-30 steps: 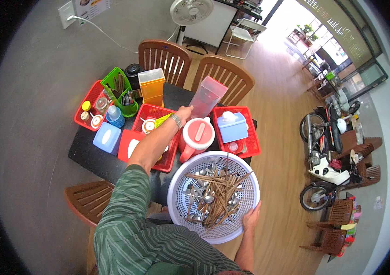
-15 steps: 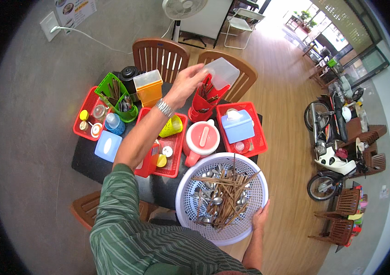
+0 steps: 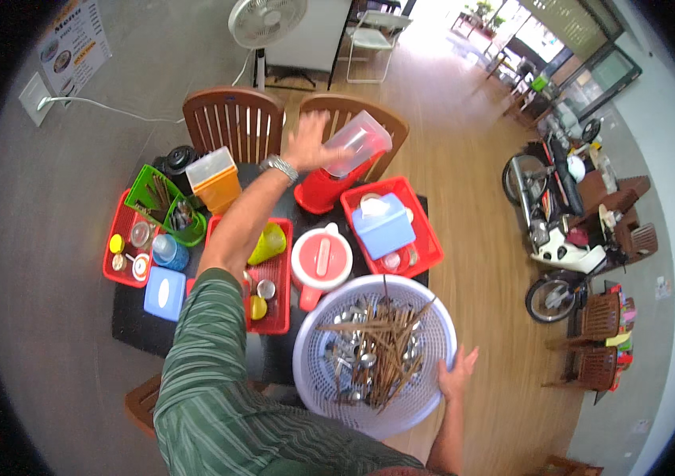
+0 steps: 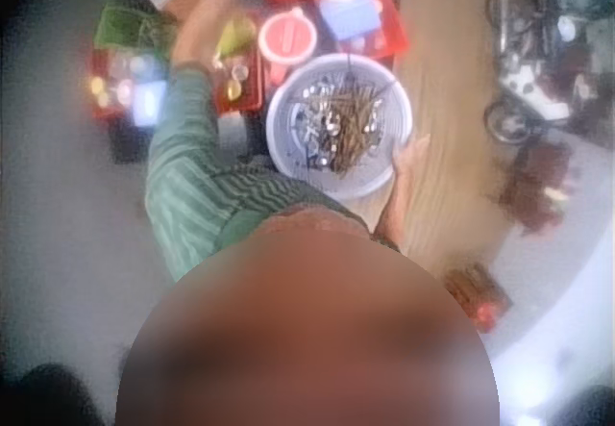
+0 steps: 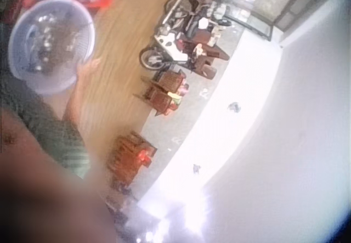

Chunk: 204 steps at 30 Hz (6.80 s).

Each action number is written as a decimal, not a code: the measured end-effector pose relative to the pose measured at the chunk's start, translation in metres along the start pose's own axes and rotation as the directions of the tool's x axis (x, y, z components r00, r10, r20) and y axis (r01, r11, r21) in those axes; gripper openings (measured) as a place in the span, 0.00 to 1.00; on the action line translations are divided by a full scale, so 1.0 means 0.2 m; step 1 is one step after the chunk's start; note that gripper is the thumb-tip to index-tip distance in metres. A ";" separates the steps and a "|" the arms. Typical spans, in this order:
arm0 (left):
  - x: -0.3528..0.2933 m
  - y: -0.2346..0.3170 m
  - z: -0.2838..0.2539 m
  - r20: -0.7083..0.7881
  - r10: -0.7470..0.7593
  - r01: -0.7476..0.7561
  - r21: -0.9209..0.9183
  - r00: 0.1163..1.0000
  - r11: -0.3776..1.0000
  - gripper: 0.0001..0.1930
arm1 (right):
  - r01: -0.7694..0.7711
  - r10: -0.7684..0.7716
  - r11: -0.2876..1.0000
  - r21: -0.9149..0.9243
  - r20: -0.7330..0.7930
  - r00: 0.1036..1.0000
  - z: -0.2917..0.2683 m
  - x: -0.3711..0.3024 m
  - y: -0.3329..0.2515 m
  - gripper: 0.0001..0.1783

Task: The person sorts wooden chopsticks and metal spoons from a white basket into separate containers on a table. They repeatedly pick up bundles of chopsticks, align them, and place them into a yellow container, then gather spoons and place them into a green container.

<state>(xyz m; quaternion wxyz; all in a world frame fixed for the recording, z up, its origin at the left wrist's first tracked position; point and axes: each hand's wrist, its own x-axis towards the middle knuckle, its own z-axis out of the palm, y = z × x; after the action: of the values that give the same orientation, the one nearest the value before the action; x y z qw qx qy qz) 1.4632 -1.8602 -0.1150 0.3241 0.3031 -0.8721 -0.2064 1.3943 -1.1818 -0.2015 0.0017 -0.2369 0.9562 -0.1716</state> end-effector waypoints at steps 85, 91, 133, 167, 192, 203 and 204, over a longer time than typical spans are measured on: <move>-0.74 -0.43 0.54 0.250 -0.067 0.123 -0.213 0.966 0.969 0.48 | 0.251 -0.208 0.958 -0.141 0.265 0.942 1.29 2.24 -2.23 0.18; -0.76 -0.44 0.54 0.251 -0.062 0.124 -0.237 0.966 0.964 0.46 | 0.163 -0.154 0.986 -0.037 0.179 0.972 1.18 2.19 -2.24 0.18; -0.96 -0.41 0.50 0.292 -0.088 0.075 0.055 0.952 0.996 0.28 | 0.295 -0.471 0.254 0.921 -0.149 0.870 0.78 1.45 -2.27 0.24; -0.82 -0.04 0.03 -0.079 0.226 -0.223 0.038 0.971 0.974 0.25 | -0.055 -0.503 0.143 0.988 0.120 0.856 0.61 0.99 -2.22 0.05; -0.82 -0.11 -0.32 -0.086 -0.173 0.149 -0.236 0.981 0.960 0.19 | 0.582 -0.749 0.608 0.540 0.145 0.647 0.70 1.05 -2.19 0.17; -1.19 0.24 -0.46 -0.200 -0.398 0.220 -0.580 0.895 0.784 0.13 | 0.620 -0.729 0.636 0.459 0.095 0.678 0.37 0.98 -2.11 0.17; -1.26 0.29 -0.44 -0.273 -0.400 0.150 -0.634 0.875 0.759 0.12 | 0.627 -0.734 0.579 0.521 0.000 0.679 0.26 0.97 -2.05 0.16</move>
<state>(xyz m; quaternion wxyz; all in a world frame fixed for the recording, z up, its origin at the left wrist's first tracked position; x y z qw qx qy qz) 1.6537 -1.6660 -0.1324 0.5353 0.3483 -0.6240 -0.4503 1.4133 -1.6273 -0.1009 0.0978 -0.5962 0.7092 -0.3634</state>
